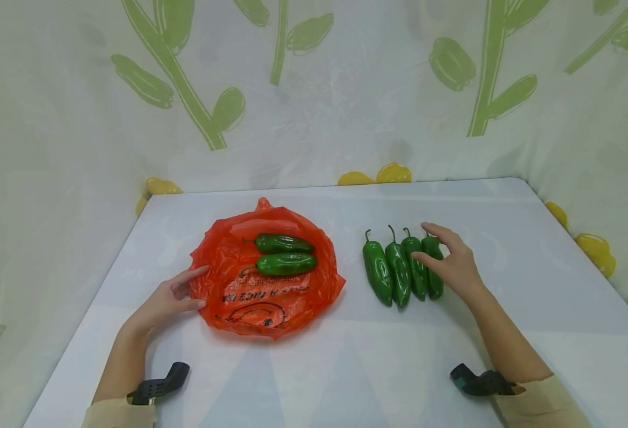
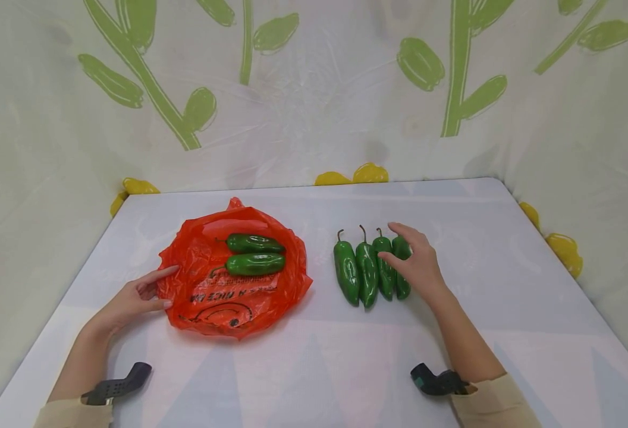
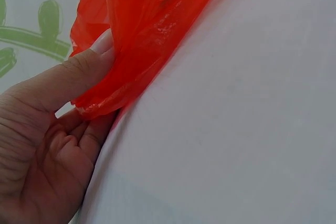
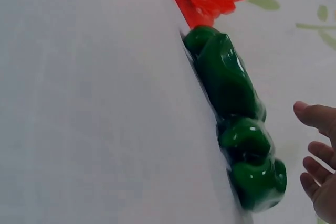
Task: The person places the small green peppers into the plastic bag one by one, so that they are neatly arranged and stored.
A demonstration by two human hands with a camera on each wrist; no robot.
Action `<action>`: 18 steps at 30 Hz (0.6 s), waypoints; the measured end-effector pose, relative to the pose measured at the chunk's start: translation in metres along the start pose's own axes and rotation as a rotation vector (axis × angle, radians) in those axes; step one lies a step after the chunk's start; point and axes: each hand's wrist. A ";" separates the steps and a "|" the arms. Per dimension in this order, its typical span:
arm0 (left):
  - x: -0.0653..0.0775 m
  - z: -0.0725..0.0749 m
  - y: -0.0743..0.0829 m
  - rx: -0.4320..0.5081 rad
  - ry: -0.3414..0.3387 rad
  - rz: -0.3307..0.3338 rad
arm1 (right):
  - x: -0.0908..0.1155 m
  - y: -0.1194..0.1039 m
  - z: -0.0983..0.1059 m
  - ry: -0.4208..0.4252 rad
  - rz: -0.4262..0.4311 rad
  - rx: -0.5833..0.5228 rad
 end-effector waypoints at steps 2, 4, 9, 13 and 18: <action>0.000 0.000 0.000 0.007 0.000 0.001 | -0.001 0.004 0.003 -0.016 -0.034 -0.005; 0.000 0.000 0.000 0.014 0.001 0.001 | -0.001 0.008 0.005 -0.032 -0.066 -0.010; 0.000 -0.001 0.000 0.025 -0.001 -0.001 | -0.002 0.019 0.009 -0.063 -0.108 -0.028; 0.000 0.000 0.000 0.015 -0.002 -0.004 | -0.003 0.026 0.012 -0.108 -0.118 -0.049; 0.001 0.000 0.000 0.002 -0.003 -0.012 | -0.003 0.032 0.018 -0.198 -0.151 -0.077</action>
Point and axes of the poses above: each hand's wrist, its own x-axis away from the middle knuckle, its own z-axis out of the back of the hand, y = z × x, and after that the axes turned 1 degree about -y, right-handed
